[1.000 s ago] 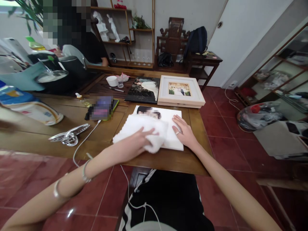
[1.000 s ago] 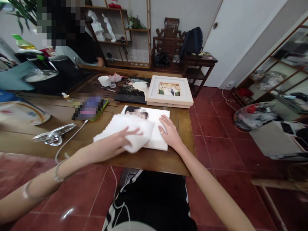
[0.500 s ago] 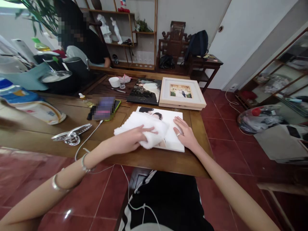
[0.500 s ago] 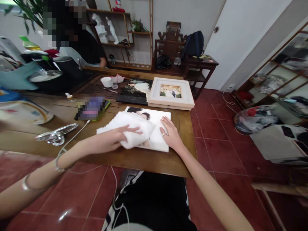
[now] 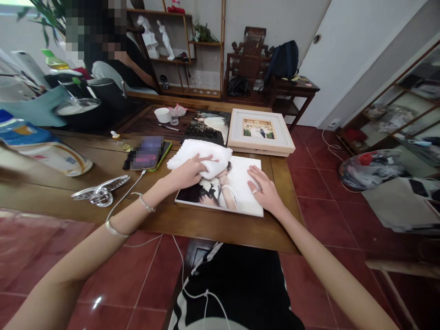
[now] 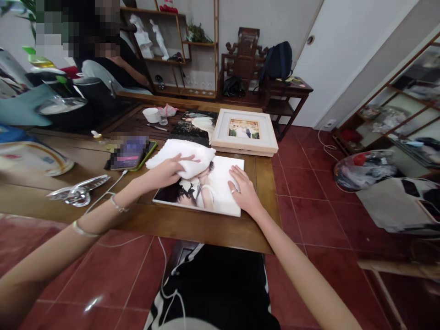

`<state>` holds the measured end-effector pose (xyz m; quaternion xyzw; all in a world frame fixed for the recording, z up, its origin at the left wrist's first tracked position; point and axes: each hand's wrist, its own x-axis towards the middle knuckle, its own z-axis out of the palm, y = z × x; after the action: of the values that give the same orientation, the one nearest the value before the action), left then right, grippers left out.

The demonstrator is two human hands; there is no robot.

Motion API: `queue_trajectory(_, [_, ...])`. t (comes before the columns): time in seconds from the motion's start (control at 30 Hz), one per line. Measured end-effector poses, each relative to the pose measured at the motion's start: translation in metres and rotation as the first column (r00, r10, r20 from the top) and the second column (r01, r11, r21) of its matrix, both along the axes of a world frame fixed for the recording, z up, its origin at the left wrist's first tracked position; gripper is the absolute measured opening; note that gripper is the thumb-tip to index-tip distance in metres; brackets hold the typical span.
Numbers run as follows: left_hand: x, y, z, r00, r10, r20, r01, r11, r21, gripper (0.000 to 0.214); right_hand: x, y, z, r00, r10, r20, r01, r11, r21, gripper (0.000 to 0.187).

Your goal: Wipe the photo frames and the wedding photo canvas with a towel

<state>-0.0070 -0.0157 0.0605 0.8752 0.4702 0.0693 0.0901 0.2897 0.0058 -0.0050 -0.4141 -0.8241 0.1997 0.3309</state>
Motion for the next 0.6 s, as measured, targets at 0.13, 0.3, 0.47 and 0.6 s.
queue_trajectory(0.13, [0.0, -0.037, 0.009, 1.0, 0.012, -0.001, -0.012, 0.997, -0.079, 0.037, -0.001, 0.0, 0.0, 1.0, -0.002, 0.008, 0.002, 1.0, 0.004, 0.046])
queue_trajectory(0.3, [0.011, -0.099, 0.022, 1.0, 0.007, 0.017, -0.004, 0.986, -0.169, 0.038, -0.001, 0.0, 0.0, 1.0, -0.008, 0.005, 0.008, 1.0, 0.009, 0.044])
queue_trajectory(0.47, [0.023, -0.151, 0.023, 0.997, -0.024, 0.067, 0.038, 0.976, -0.213, 0.04, -0.001, -0.001, 0.0, 1.0, -0.01, 0.001, 0.01, 1.0, -0.015, 0.045])
queue_trajectory(0.6, [0.02, -0.15, 0.026, 0.997, -0.036, 0.068, 0.05, 0.973, -0.223, 0.038, -0.001, -0.001, 0.0, 1.0, -0.011, -0.007, 0.011, 1.0, -0.02, 0.044])
